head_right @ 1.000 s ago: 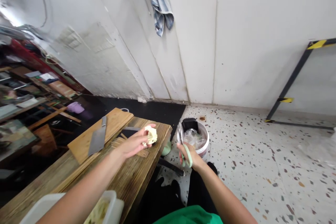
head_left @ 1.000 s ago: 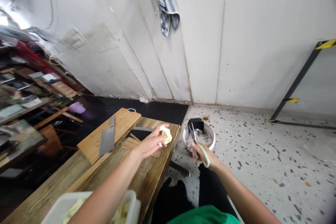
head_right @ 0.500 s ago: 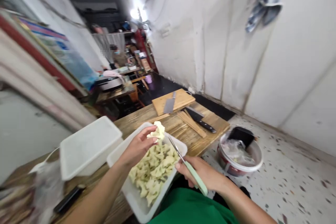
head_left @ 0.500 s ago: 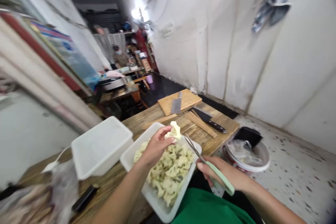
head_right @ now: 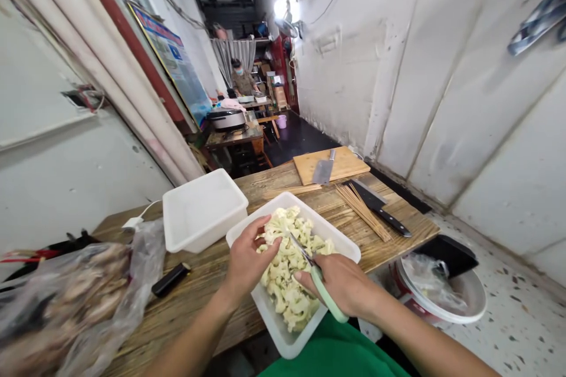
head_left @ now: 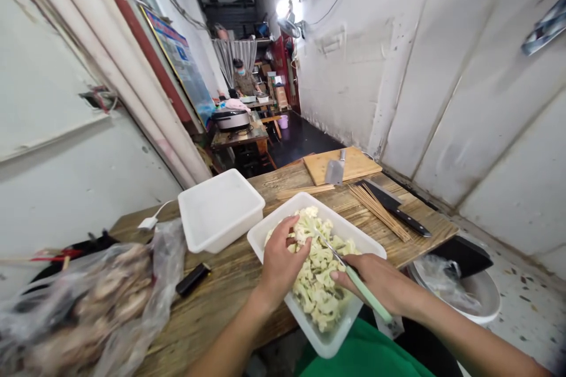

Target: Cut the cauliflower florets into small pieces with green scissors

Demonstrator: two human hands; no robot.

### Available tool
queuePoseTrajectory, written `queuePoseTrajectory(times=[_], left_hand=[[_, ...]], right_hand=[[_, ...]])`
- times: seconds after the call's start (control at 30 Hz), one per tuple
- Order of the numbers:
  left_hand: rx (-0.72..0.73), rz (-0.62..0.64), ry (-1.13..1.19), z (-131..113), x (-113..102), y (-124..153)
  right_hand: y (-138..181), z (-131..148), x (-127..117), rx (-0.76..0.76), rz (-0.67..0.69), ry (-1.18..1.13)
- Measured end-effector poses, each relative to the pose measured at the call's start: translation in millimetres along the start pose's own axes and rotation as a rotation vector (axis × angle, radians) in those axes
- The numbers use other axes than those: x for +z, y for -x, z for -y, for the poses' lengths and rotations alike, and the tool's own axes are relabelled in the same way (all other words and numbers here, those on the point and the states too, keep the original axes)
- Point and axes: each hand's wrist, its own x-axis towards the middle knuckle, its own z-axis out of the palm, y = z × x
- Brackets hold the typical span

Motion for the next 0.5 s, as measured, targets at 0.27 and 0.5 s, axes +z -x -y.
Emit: queuePoseTrajectory(times=[0.27, 0.5], left_hand=[[0.160, -0.065, -0.201, -2, -4, 6], [0.015, 0.024, -0.192, -10, -10, -2]], right_hand=[[-8, -1, 5, -0.056, 0.020, -0.095], [-13, -5, 24, 0.004, 0.111, -0.328]])
